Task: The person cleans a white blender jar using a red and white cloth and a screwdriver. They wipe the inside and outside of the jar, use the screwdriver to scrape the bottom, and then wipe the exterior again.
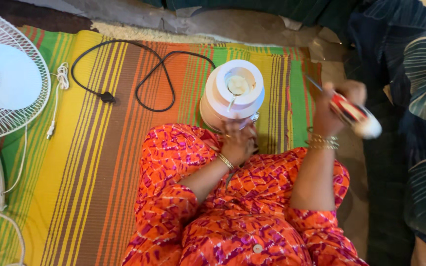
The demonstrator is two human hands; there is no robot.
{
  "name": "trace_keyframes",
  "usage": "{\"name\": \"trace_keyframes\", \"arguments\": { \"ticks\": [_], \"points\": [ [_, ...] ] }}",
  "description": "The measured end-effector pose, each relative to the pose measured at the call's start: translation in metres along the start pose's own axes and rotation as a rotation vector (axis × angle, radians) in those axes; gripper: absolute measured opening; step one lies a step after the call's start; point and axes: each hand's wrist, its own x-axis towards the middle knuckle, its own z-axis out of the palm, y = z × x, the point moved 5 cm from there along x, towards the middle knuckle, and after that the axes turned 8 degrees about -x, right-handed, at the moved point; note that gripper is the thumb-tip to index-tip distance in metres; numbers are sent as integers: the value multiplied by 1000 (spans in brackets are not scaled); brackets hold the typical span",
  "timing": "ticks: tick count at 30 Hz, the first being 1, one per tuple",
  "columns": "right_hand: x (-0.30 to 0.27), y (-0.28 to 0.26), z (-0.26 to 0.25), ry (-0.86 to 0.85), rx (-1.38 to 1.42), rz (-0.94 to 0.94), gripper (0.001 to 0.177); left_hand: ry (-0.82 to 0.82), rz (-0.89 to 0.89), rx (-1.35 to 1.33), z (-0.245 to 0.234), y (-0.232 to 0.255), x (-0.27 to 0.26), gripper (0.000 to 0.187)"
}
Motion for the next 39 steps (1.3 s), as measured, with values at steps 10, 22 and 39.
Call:
{"name": "trace_keyframes", "arguments": {
  "ticks": [10,22,39],
  "points": [
    [-121,99,121,-673,-232,716,22,-166,-95,291,55,-40,-21,20],
    [-168,128,137,-644,-166,896,28,9,-198,-487,-76,15,-10,28],
    [-206,155,162,-924,-397,784,34,-127,83,-301,-189,66,14,29]
  ]
}}
